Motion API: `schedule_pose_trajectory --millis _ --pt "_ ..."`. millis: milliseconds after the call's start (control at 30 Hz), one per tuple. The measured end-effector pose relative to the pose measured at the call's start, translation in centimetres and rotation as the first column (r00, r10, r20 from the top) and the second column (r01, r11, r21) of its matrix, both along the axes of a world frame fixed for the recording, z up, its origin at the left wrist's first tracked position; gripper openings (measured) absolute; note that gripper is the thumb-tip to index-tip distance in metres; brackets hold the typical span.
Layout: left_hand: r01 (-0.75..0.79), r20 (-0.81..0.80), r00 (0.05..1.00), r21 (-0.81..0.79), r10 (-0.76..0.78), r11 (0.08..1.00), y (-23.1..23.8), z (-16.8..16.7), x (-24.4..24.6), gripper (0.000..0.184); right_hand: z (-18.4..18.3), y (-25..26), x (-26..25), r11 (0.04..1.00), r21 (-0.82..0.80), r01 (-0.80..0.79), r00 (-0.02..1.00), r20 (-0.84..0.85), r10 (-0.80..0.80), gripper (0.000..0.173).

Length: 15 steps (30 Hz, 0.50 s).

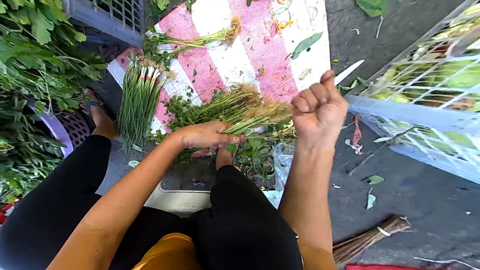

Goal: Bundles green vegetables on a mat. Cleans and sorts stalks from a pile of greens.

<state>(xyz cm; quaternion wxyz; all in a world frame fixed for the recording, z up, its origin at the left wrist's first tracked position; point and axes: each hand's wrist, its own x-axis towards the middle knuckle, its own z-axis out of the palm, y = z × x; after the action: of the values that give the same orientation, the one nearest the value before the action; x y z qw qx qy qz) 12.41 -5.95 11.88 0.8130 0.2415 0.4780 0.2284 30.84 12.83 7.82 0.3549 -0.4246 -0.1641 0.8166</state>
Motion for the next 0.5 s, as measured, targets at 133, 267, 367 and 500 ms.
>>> schedule_pose_trajectory --millis 133,267,367,500 --pt "0.02 -0.092 0.996 -0.017 -0.021 1.0 0.3 0.4 0.2 0.029 0.5 -1.0 1.4 0.934 0.281 -0.219 0.825 0.564 0.023 0.041" --pt "-0.043 -0.124 0.991 0.01 0.044 0.999 1.0 0.7 1.3 0.03 2.1 -5.7 0.5 0.479 0.432 -0.764 0.463 0.884 -0.058 0.044" --pt "0.092 -0.28 0.958 0.072 -0.068 0.993 1.2 2.5 1.2 0.033 2.9 -7.7 -1.8 0.317 0.434 -0.844 0.344 0.889 -0.303 0.036" --pt "0.203 -0.436 0.89 0.119 -0.132 0.972 0.8 7.0 -0.1 0.036 4.8 -6.4 -1.4 0.265 0.32 -0.91 0.194 0.891 -0.41 0.035"
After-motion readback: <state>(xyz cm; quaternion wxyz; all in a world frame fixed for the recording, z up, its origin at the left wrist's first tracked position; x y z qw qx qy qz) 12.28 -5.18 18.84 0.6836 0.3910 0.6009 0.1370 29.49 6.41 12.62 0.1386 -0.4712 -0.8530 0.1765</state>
